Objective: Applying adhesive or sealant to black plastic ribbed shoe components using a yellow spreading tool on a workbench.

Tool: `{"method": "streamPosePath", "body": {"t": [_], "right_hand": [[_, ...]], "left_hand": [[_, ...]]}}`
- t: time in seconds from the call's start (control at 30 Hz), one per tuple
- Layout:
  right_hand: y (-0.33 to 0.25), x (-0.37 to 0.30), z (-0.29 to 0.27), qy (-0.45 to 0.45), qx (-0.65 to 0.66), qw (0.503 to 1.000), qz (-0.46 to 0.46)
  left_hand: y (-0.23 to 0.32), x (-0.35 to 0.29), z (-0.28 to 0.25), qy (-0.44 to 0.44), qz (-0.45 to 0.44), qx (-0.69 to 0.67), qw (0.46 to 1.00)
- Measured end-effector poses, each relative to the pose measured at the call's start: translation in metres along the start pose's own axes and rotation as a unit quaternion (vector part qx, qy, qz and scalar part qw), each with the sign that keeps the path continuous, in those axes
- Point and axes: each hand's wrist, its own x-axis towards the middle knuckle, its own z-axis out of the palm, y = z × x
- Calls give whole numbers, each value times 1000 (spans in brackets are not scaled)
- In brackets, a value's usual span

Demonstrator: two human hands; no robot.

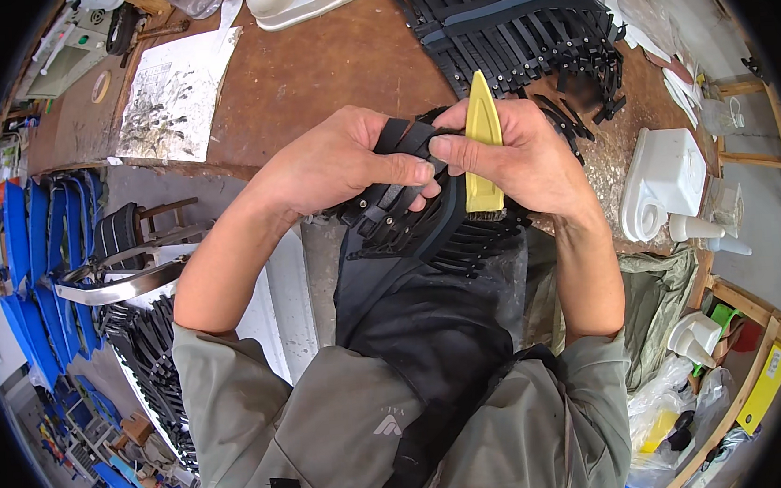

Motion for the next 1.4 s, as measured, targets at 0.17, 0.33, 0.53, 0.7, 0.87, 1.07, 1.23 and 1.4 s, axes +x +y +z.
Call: {"method": "streamPosePath", "body": {"t": [0.17,0.33,0.53,0.7,0.87,1.07,1.23,1.4], "right_hand": [[2,-5,-5,3,1,1000,6],[-1,-9,-8,2,-17,1000,-11],[-29,-41,-38,164,78,975,-128],[-20,-28,-11,160,1,975,-156],[-22,-20,-10,192,-7,974,-117],[-17,-20,-7,154,-82,970,-168],[-18,-24,-19,230,3,966,-119],[-14,-26,-28,298,-37,945,-133]], "left_hand": [[3,3,1,-17,4,-10,1000],[4,2,1,-30,3,-1,1000],[7,3,6,-27,-4,-15,1000],[12,3,9,-24,-38,-28,999],[9,3,9,-27,-29,-27,999],[7,3,8,-21,-25,-40,999],[10,3,9,-23,-16,-56,998],[13,-2,12,-11,-6,-42,999]]}}
